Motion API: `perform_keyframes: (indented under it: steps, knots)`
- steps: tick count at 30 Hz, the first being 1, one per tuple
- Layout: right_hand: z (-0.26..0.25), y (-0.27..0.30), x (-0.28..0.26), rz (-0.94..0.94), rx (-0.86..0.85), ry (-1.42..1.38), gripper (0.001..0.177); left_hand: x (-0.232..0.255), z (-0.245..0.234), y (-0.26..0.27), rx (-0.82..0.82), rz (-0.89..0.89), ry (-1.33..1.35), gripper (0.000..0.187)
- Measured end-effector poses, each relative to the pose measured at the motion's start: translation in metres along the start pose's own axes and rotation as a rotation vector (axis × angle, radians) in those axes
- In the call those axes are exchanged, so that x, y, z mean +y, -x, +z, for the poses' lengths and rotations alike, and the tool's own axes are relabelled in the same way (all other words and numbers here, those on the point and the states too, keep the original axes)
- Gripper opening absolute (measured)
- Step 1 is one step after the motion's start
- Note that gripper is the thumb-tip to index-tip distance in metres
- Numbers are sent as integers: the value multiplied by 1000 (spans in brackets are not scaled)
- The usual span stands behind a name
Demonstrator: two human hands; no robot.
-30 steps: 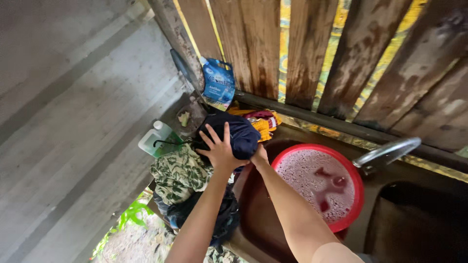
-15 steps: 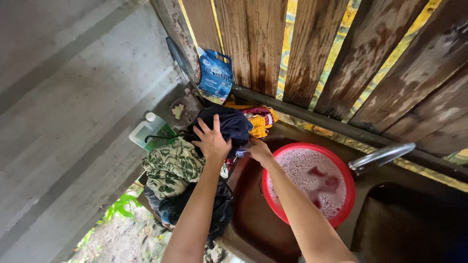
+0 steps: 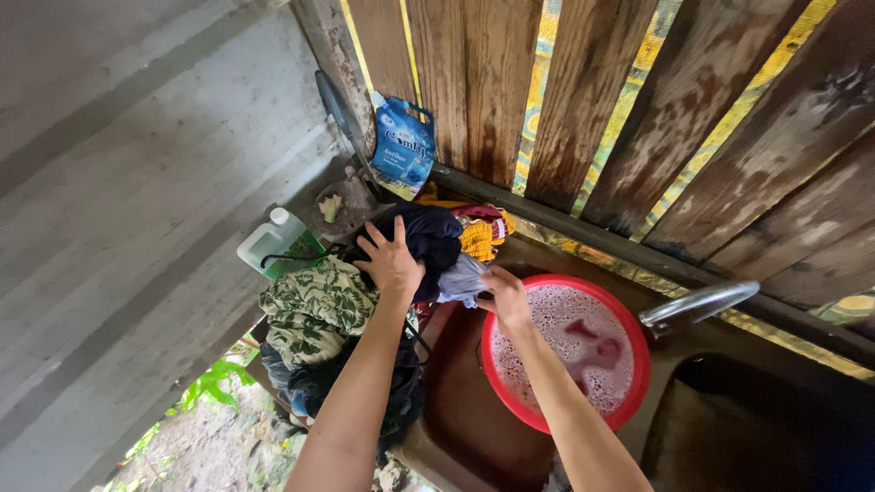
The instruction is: The person rinses laundry in a basin and a sink, places garments onto plastic hangers, and hangs the hangers on a clothesline in an outdoor area.
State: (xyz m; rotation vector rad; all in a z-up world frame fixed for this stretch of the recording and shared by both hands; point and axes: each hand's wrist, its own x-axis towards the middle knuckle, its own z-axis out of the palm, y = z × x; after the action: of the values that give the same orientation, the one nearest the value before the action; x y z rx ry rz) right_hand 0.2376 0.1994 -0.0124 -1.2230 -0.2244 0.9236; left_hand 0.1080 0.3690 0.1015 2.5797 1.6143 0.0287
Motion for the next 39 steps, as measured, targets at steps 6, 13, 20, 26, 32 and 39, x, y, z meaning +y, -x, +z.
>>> perform_keyframes:
  steps: [6,13,20,26,32,39]
  knots:
    - [-29,28,-41,-141,76,-307,50,5,33,-3,59,53,-141,113]
    - [-39,90,-82,-214,111,-572,25,5,1,16,-54,106,-62,136]
    - [-14,148,-137,-226,94,-749,26,10,-6,42,-20,237,-173,156]
    - [-21,181,-160,-213,-76,-760,44,7,-5,103,-141,539,146,169]
    - [-39,204,-134,-145,-239,-804,42,34,37,189,16,877,1391,117]
    - [-64,292,-133,-82,-394,-768,53,18,-14,271,402,532,1588,54]
